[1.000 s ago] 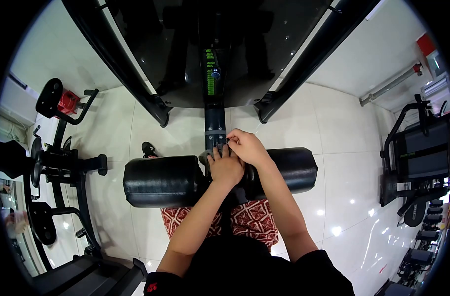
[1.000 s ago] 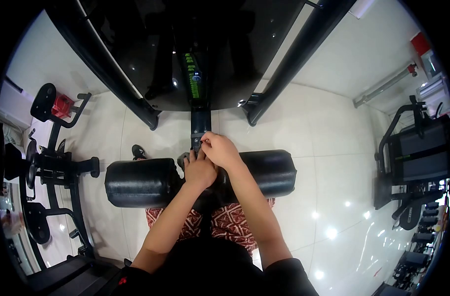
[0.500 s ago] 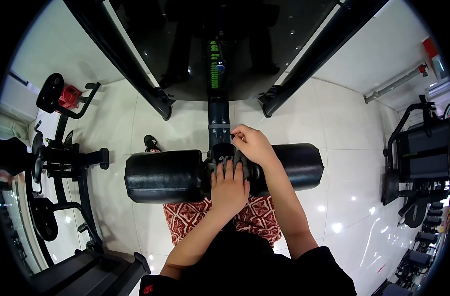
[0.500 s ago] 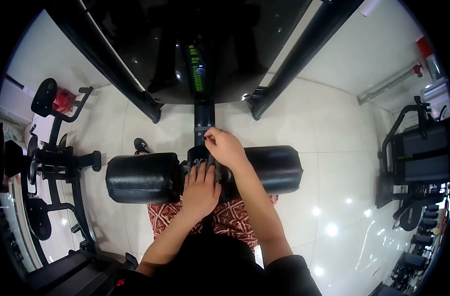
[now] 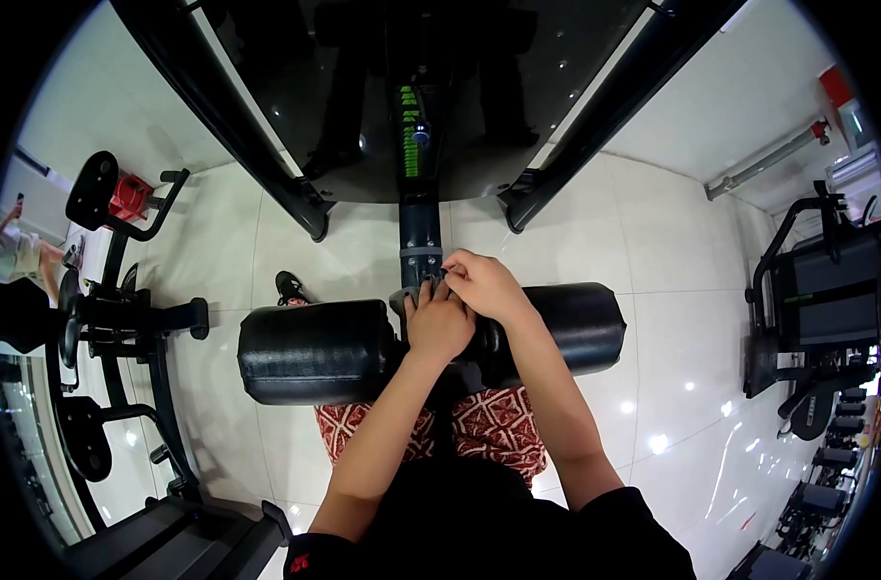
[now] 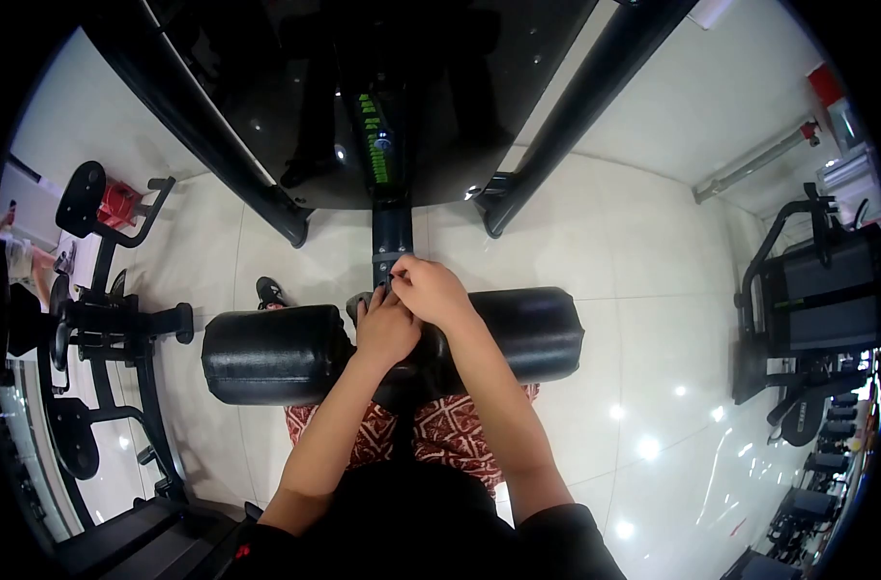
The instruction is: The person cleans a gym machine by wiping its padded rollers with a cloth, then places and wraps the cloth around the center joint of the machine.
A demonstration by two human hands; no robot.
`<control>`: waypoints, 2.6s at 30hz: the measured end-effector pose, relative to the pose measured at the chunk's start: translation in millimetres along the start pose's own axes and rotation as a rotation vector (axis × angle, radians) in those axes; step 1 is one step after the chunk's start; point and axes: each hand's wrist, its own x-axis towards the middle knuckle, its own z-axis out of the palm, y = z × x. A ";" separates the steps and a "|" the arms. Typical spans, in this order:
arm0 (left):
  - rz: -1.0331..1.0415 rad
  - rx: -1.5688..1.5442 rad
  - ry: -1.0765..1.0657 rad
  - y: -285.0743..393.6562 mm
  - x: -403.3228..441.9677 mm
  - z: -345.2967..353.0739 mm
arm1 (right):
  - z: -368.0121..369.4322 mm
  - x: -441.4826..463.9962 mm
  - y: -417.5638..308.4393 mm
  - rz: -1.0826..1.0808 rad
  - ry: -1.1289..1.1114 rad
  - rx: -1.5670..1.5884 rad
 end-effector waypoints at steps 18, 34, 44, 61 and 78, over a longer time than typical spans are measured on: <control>0.448 -0.059 -0.234 -14.7 -27.6 -94.2 | 5.4 15.4 -0.4 -0.165 -0.091 -0.228; 0.195 0.175 -0.885 -56.6 99.0 -63.3 | -8.7 69.0 -1.7 0.097 -0.852 -0.478; 0.182 0.151 -0.737 -62.3 113.8 -63.3 | -1.9 81.5 -2.5 0.074 -1.004 -0.447; 0.156 0.001 -0.434 -58.3 32.9 -74.7 | -2.4 43.5 -13.2 -0.073 -0.387 -0.287; 0.183 0.053 -0.380 -70.4 49.6 -67.7 | 0.0 27.7 -11.5 -0.010 -0.523 -0.306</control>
